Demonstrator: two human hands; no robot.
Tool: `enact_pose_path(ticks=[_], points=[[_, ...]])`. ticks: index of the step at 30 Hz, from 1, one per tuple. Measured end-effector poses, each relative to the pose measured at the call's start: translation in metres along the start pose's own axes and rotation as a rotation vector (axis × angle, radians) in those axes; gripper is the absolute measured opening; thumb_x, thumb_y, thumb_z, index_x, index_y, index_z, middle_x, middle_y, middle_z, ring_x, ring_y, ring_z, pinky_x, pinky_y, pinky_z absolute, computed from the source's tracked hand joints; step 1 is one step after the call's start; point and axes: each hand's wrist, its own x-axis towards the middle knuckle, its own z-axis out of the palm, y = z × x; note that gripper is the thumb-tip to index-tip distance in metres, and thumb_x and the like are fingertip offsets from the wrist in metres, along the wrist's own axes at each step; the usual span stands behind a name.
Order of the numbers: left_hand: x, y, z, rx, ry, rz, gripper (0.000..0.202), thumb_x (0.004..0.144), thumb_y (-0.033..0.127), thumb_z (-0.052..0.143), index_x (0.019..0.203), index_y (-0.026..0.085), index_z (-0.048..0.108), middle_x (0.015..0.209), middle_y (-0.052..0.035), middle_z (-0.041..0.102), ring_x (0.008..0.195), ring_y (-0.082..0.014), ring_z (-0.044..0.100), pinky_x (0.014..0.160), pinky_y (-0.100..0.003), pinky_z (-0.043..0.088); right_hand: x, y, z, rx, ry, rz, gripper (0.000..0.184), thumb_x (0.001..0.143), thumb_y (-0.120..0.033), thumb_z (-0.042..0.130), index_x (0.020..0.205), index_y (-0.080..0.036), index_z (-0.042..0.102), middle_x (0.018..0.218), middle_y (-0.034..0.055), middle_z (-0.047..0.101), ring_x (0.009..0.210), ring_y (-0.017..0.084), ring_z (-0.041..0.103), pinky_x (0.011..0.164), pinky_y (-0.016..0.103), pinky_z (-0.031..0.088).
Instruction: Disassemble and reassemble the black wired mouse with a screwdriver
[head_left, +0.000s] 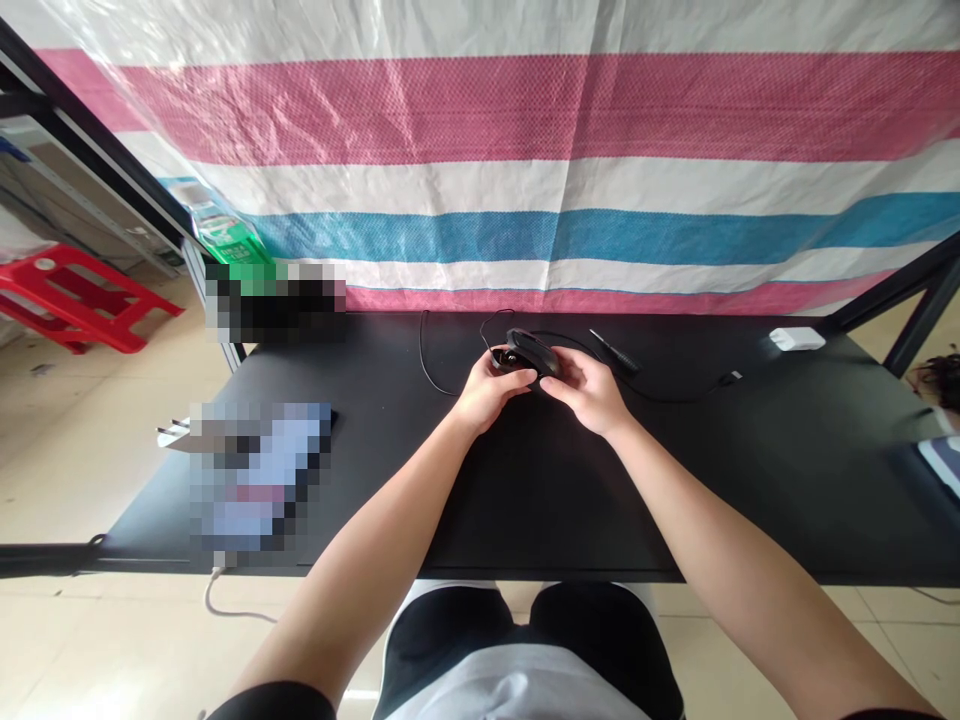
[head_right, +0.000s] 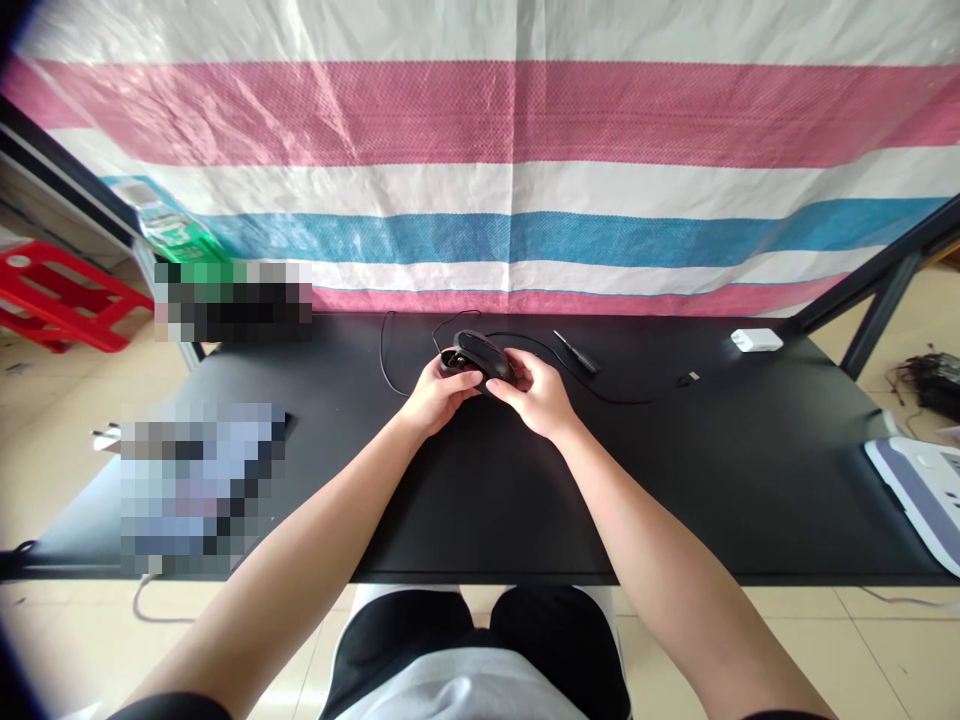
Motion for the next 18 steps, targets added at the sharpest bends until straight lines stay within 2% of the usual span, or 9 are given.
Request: enact_pose_path(ticks=[18], points=[[-0.0002,0.0004,-0.0017,0.012,-0.011,0.02,0.056,0.049,0.02,0.091,0.095,0.016,0.06,0.086,-0.0001,0.066,0.078,-0.0139,0.065,0.075,-0.031,0.052,0.0034,0.003,-0.0041,0.038,-0.085,0.054,0.064,0.063,-0.038,0.084,0.121,-0.021,0.064,0.121,0.0105,0.071,0.12,0.033,0.063,0.106,0.052,0.048]])
